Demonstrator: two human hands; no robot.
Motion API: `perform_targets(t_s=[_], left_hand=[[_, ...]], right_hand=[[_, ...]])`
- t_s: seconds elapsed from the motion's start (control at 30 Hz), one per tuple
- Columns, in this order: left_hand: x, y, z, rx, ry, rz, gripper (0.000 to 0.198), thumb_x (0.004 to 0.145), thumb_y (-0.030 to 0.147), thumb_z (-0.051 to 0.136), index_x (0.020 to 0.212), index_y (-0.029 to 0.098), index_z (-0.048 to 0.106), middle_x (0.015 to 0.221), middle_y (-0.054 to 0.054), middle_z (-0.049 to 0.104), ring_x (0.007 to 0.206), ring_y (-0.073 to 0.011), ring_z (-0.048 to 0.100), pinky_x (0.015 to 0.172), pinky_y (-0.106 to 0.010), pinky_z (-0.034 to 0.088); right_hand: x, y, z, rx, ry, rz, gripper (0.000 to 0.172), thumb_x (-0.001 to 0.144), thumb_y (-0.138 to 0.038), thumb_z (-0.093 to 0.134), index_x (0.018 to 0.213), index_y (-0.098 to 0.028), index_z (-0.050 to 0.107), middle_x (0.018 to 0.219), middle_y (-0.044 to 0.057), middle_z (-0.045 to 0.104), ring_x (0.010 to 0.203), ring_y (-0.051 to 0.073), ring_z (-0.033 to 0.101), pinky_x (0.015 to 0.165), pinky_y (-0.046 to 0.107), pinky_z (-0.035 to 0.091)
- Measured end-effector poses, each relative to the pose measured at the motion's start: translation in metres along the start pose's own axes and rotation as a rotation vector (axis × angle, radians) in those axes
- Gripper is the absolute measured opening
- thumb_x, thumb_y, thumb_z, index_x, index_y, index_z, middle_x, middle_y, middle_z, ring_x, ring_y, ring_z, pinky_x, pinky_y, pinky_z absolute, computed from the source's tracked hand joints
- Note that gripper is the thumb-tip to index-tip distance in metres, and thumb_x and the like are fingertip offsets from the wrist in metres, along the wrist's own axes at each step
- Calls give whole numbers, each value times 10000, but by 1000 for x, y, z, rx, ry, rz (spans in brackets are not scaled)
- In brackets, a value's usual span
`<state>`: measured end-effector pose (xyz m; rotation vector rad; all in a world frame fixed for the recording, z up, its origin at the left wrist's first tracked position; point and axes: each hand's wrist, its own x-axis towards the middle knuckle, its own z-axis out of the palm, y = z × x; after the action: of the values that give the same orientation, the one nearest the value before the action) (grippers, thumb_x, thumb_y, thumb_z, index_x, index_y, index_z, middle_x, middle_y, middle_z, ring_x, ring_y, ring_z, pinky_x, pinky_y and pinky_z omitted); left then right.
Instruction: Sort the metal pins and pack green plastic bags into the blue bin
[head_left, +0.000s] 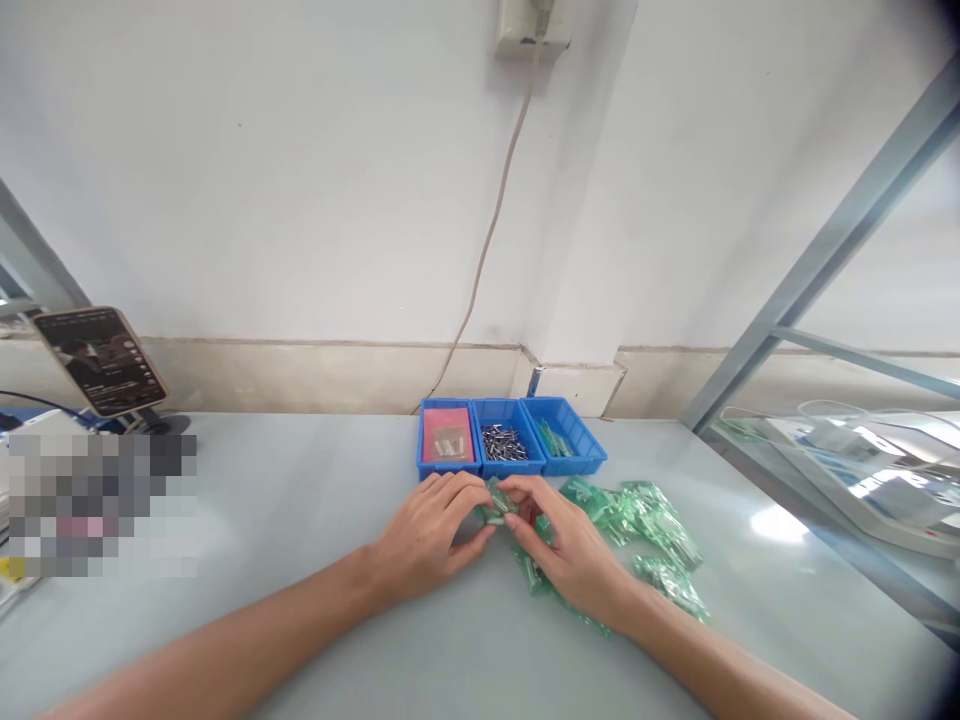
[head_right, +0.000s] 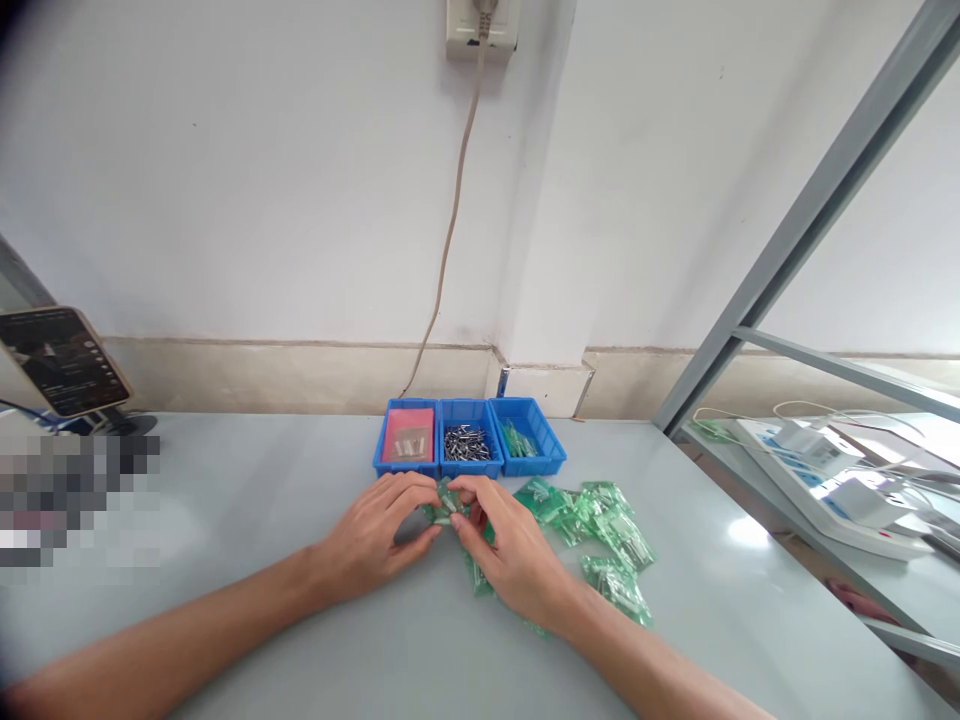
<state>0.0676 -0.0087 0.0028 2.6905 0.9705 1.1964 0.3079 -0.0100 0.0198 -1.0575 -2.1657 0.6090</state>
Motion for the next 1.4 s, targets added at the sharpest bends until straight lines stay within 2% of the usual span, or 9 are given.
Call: perform_targets(t_s=[1.4], left_hand=[[0, 0, 0, 8, -37, -11, 148, 1060, 263, 596, 1197, 225, 555, 1181, -68, 708, 1012, -227, 677, 872, -372, 517]], right_hand=[[2, 0, 0, -1, -23, 4, 243, 1089, -325, 523, 1314, -272, 596, 1156, 65, 726, 923, 210, 697, 818, 338, 581]])
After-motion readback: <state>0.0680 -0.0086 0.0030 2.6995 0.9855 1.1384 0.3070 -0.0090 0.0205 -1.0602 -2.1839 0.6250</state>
